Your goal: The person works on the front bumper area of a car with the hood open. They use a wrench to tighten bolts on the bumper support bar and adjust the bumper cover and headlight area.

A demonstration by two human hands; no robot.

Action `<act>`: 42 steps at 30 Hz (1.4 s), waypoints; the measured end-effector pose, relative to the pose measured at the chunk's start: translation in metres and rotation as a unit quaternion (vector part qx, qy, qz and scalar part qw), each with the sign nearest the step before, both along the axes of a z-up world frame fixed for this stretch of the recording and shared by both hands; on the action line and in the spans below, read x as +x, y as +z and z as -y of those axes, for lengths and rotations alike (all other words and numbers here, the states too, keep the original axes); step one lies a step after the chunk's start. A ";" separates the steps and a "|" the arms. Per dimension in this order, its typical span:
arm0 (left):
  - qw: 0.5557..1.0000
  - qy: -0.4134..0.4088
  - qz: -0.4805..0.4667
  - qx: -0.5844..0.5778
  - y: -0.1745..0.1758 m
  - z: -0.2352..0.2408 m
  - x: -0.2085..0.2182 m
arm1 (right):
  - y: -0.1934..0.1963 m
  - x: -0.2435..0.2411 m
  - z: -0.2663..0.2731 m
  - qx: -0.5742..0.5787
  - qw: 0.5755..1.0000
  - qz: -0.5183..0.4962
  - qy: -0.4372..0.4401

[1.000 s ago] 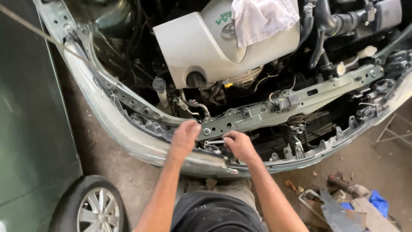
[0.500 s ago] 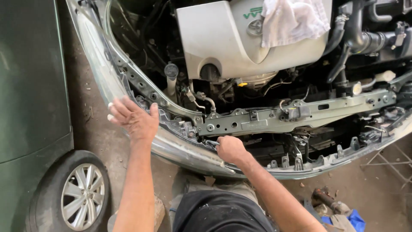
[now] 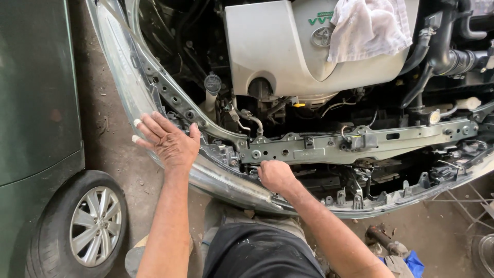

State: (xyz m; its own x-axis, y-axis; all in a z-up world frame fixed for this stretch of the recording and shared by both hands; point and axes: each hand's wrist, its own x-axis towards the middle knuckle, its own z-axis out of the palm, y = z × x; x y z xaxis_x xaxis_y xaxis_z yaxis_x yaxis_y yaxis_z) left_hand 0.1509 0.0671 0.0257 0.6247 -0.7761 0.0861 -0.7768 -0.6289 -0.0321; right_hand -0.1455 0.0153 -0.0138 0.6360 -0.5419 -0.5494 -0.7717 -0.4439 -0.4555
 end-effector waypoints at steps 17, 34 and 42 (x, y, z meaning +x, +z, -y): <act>1.000 -0.006 0.016 0.001 -0.003 -0.002 0.000 | -0.002 -0.003 -0.018 -0.030 0.997 0.050 -0.057; 1.000 -0.007 -0.003 0.000 -0.003 -0.001 0.001 | 0.005 0.034 -0.019 -0.049 0.998 -0.019 -0.018; 1.000 -0.002 -0.002 -0.005 0.001 -0.002 0.000 | 0.013 -0.011 0.002 -0.006 0.990 -0.012 -0.140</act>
State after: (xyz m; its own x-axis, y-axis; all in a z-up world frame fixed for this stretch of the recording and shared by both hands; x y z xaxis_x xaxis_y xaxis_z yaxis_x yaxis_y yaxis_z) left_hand 0.1508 0.0687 0.0263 0.6220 -0.7778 0.0905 -0.7795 -0.6260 -0.0225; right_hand -0.1565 0.0131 -0.0007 0.4468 -0.7013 -0.5554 -0.8758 -0.2160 -0.4317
